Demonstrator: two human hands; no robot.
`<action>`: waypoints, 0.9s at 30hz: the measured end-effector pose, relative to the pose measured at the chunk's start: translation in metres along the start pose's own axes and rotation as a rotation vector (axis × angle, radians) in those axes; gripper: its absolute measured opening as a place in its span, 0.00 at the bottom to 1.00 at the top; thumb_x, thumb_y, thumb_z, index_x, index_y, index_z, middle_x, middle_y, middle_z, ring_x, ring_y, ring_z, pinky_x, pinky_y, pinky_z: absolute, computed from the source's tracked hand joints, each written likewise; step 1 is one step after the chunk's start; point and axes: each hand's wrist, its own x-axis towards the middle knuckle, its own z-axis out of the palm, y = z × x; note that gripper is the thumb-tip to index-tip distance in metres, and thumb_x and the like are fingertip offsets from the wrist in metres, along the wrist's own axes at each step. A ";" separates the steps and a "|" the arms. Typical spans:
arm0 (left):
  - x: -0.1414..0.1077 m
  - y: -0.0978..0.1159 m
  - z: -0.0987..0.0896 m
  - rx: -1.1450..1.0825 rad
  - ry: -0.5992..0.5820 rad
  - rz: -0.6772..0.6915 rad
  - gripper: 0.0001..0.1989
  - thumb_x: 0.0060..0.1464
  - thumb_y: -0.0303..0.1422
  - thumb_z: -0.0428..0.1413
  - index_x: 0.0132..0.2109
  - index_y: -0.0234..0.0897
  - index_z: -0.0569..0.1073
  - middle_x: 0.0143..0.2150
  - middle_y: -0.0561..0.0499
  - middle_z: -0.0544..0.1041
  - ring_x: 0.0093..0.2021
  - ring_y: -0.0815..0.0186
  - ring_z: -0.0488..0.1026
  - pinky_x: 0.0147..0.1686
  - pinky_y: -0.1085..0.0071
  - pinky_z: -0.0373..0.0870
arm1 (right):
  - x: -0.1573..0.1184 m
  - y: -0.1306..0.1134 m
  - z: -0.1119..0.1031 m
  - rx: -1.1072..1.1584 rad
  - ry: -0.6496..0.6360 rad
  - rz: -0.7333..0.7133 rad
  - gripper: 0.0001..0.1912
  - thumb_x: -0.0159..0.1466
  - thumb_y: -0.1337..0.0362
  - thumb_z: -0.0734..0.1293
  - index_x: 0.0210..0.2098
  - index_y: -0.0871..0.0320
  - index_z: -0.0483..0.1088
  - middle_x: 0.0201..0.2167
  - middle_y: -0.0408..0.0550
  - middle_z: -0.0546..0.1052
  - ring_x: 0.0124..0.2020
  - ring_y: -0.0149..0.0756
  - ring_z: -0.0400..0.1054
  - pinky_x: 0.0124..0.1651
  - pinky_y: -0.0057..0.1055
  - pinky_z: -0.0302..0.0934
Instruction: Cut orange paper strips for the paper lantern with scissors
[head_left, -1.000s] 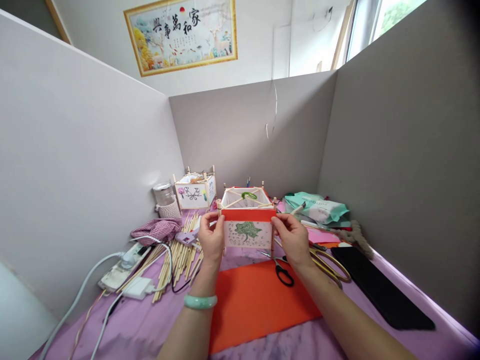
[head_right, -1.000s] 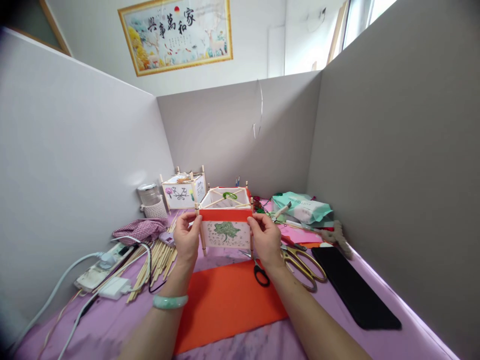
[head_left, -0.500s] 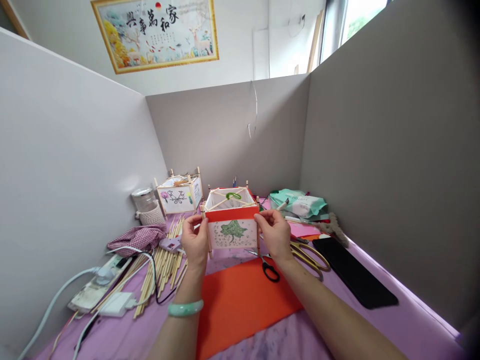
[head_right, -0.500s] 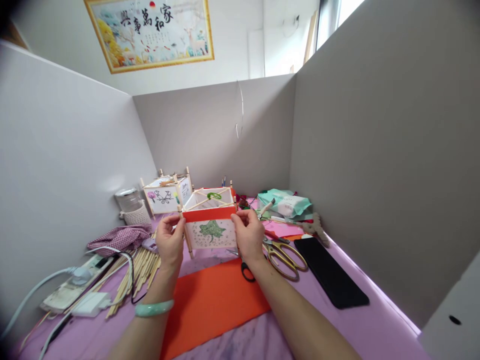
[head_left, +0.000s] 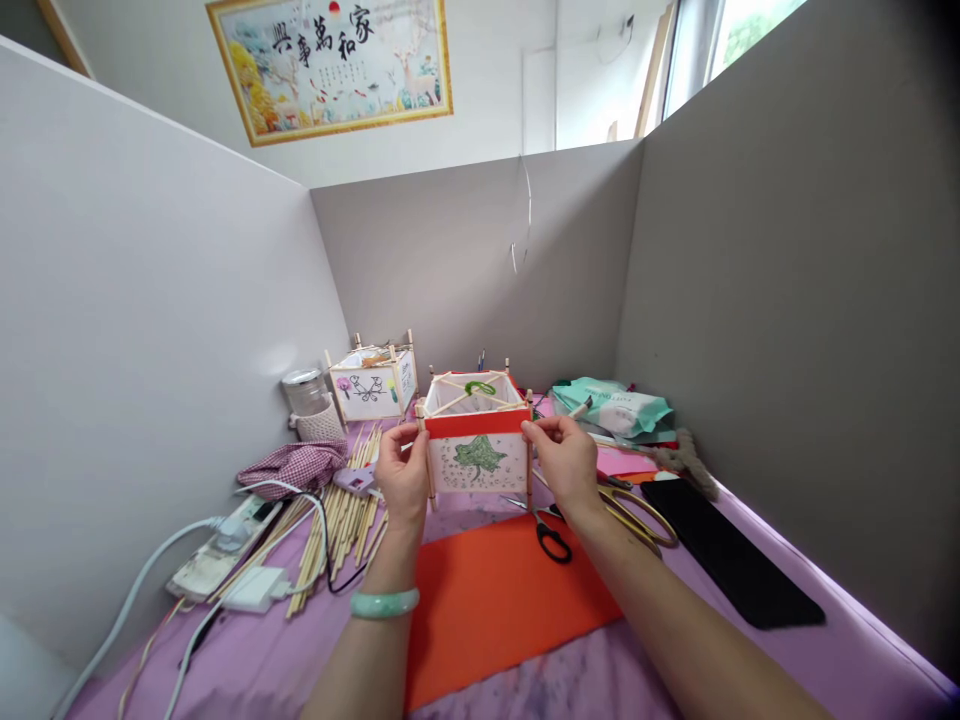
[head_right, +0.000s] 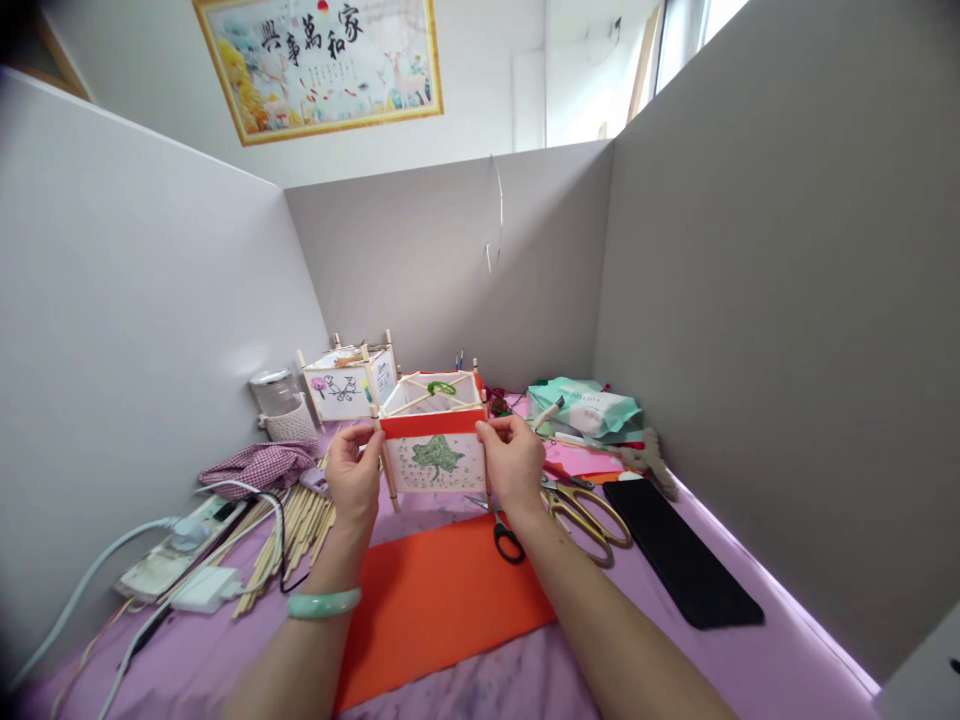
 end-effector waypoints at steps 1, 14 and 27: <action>0.000 0.000 0.000 -0.002 -0.001 0.005 0.10 0.45 0.33 0.59 0.35 0.34 0.70 0.33 0.50 0.73 0.33 0.69 0.70 0.34 0.74 0.67 | 0.000 0.001 0.000 -0.001 -0.008 0.002 0.12 0.52 0.56 0.67 0.27 0.59 0.70 0.23 0.45 0.75 0.25 0.35 0.68 0.30 0.29 0.59; -0.001 0.004 0.000 -0.010 -0.020 -0.044 0.11 0.46 0.35 0.59 0.36 0.34 0.69 0.34 0.50 0.73 0.33 0.69 0.71 0.34 0.73 0.67 | -0.004 -0.002 0.001 0.064 -0.032 0.021 0.14 0.52 0.54 0.68 0.28 0.60 0.69 0.23 0.45 0.74 0.22 0.31 0.64 0.27 0.28 0.58; 0.000 -0.002 -0.012 -0.016 0.077 0.027 0.10 0.53 0.38 0.52 0.37 0.35 0.69 0.34 0.49 0.72 0.33 0.69 0.71 0.35 0.72 0.68 | -0.007 0.012 -0.044 0.507 -0.407 0.274 0.16 0.51 0.56 0.72 0.29 0.60 0.65 0.21 0.39 0.69 0.16 0.20 0.53 0.20 0.20 0.47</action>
